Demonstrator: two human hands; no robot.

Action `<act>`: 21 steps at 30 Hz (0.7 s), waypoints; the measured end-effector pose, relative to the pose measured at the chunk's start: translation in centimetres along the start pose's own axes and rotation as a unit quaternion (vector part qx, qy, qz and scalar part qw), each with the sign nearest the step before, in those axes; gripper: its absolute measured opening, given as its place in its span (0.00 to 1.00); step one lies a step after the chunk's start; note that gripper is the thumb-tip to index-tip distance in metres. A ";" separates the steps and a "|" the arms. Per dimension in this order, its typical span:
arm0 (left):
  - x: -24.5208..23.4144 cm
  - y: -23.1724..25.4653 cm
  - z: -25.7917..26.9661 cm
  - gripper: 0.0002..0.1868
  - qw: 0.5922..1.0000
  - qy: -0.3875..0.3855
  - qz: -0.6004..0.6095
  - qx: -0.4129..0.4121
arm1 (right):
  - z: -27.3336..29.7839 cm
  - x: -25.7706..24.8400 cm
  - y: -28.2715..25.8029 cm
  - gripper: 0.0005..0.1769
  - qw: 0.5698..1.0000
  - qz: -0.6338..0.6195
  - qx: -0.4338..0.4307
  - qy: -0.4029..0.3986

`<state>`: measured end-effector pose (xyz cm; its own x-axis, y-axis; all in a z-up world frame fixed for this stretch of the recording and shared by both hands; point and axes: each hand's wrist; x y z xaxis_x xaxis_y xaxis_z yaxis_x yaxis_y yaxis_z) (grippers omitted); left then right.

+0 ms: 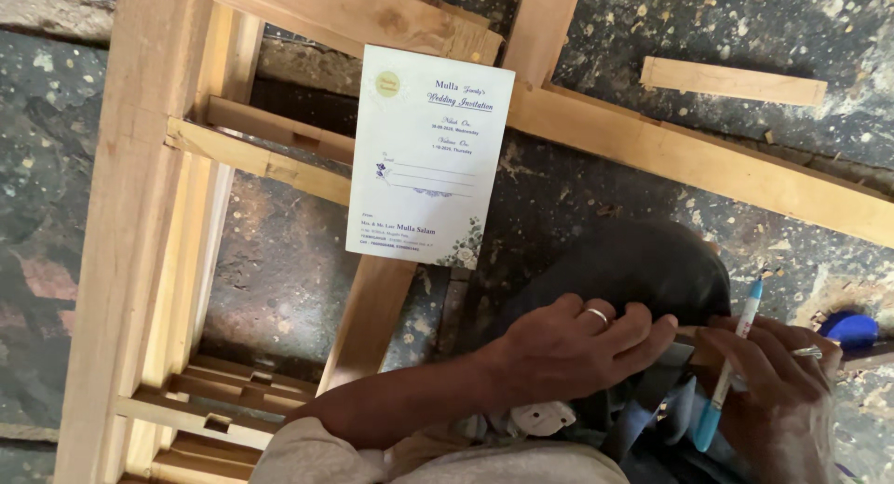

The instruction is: The person measures and marks a small wooden plank using a tape measure, a try square, and a blue marker. They repeatedly measure lengths and draw perpendicular lines on the wood, occasionally flipping the plank to mark different sides.

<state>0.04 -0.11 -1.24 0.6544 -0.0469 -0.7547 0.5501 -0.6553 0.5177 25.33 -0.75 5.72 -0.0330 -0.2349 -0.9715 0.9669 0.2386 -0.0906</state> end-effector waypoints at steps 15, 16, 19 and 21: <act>0.2 0.3 -0.1 0.23 1.000 -0.017 -0.012 -0.002 | 0.4 1.4 2.0 0.22 0.999 -0.051 -0.005 -0.013; 0.2 0.3 0.0 0.23 1.000 -0.022 -0.011 -0.002 | 0.3 1.3 1.9 0.22 0.999 -0.049 -0.008 -0.009; 0.2 0.4 -0.1 0.23 0.999 -0.030 -0.017 -0.001 | 0.0 1.1 1.2 0.20 0.996 -0.083 0.020 -0.017; 0.2 0.4 -0.2 0.23 0.999 -0.034 -0.020 0.000 | -0.2 0.9 1.0 0.19 0.996 -0.090 0.021 -0.013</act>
<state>0.47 -0.27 -1.08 0.5955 -0.0715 -0.8001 0.5750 -0.6576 0.4868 26.21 -0.58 4.71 -0.2016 -0.2944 -0.9342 0.9555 0.1508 -0.2537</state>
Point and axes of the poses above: each hand's wrist, its own z-axis away from the middle knuckle, its own x-axis out of the palm, y = z × x
